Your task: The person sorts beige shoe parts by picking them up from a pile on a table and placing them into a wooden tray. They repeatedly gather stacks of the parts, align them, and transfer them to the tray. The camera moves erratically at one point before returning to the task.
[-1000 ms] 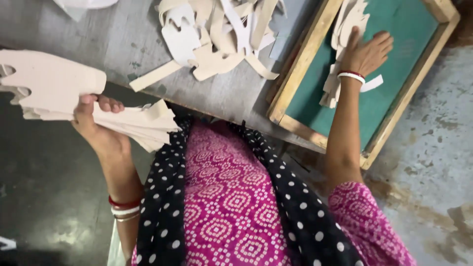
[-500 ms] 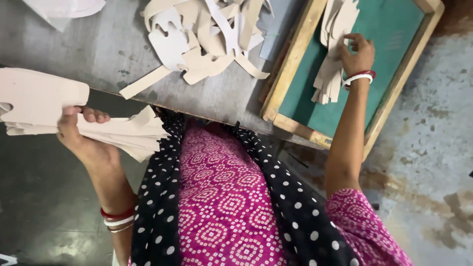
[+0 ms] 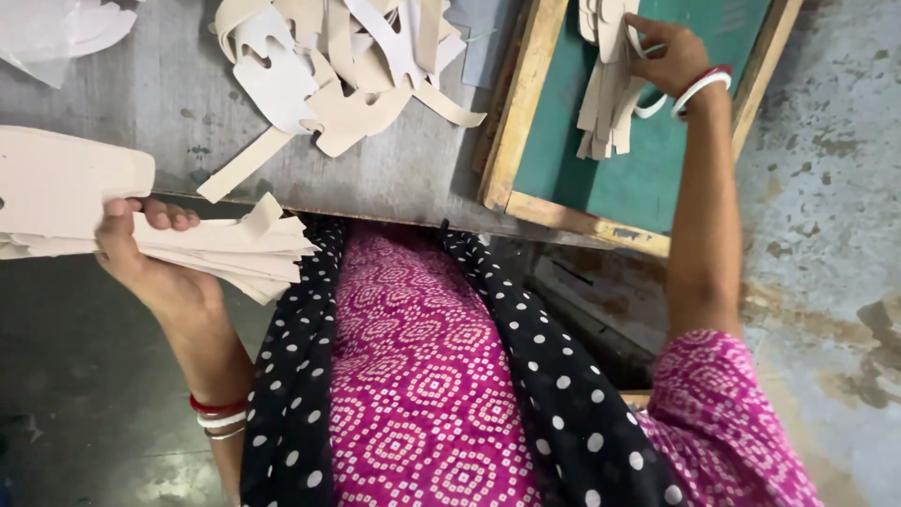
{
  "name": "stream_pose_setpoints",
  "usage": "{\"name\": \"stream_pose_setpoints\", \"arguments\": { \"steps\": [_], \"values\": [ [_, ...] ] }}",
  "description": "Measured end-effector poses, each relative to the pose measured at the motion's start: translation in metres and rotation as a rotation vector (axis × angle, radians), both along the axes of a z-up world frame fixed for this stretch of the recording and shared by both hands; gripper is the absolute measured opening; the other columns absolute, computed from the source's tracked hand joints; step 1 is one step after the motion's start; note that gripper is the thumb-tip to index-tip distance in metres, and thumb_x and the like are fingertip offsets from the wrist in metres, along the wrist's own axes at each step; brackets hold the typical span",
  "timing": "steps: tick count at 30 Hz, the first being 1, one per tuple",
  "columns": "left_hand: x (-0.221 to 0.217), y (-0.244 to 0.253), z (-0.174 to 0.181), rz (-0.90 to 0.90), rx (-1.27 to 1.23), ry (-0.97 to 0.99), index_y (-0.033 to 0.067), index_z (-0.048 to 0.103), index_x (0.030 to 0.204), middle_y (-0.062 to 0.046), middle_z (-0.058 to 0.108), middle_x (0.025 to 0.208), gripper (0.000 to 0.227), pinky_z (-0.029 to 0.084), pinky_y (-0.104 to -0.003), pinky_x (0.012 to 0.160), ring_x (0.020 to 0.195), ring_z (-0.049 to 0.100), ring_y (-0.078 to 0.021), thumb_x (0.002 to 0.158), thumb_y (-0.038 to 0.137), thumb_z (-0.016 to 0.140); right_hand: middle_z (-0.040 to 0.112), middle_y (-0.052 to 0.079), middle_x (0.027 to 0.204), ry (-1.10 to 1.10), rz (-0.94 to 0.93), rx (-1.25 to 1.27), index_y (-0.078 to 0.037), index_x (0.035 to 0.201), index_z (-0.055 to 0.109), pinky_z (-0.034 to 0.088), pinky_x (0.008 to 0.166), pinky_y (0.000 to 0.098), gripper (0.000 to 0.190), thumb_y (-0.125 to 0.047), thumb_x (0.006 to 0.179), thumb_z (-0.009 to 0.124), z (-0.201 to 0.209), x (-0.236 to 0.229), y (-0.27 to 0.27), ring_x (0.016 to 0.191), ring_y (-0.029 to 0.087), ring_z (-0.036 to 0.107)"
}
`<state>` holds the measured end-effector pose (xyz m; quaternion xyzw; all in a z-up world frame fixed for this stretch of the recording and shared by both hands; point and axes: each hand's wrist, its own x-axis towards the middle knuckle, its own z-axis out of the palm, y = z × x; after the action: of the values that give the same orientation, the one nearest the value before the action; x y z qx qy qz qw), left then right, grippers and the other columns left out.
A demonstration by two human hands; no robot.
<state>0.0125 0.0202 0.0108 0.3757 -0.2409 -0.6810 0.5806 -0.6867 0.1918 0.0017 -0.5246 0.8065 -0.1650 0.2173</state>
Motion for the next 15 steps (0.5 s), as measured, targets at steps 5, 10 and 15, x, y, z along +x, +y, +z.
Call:
{"name": "stream_pose_setpoints", "arguments": {
  "steps": [5, 10, 15],
  "values": [
    [0.000, -0.002, 0.000, 0.002, 0.022, -0.019, 0.0069, 0.053, 0.109, -0.006, 0.050, 0.082, 0.021, 0.044, -0.031, 0.069, 0.074, 0.051, -0.0160, 0.109, 0.022, 0.067, 0.069, 0.022, 0.125, -0.004, 0.093, 0.262, -0.021, 0.162, 0.049, 0.054, 0.092, 0.0450, 0.087, -0.002, 0.080, 0.068, 0.027, 0.005, -0.010, 0.106, 0.039, 0.068],
    [-0.001, -0.001, -0.006, 0.022, 0.025, -0.014, 0.0071, 0.052, 0.112, -0.006, 0.050, 0.084, 0.022, 0.044, -0.031, 0.070, 0.075, 0.049, -0.0159, 0.109, 0.023, 0.068, 0.054, 0.033, 0.144, 0.292, 0.320, 0.277, -0.020, 0.170, 0.037, 0.046, 0.105, 0.0490, 0.100, 0.000, 0.076, 0.067, 0.004, 0.001, 0.006, 0.127, 0.053, 0.054],
    [0.002, 0.001, -0.015, 0.025, 0.024, 0.011, 0.0035, 0.054, 0.108, -0.006, 0.049, 0.083, 0.024, 0.044, -0.032, 0.071, 0.075, 0.048, -0.0160, 0.109, 0.022, 0.068, 0.051, 0.032, 0.141, 0.214, 0.125, 0.247, -0.028, 0.168, 0.033, 0.044, 0.109, 0.0495, 0.097, -0.018, 0.083, 0.077, 0.016, 0.030, 0.003, 0.127, 0.053, 0.051]
  ]
}}
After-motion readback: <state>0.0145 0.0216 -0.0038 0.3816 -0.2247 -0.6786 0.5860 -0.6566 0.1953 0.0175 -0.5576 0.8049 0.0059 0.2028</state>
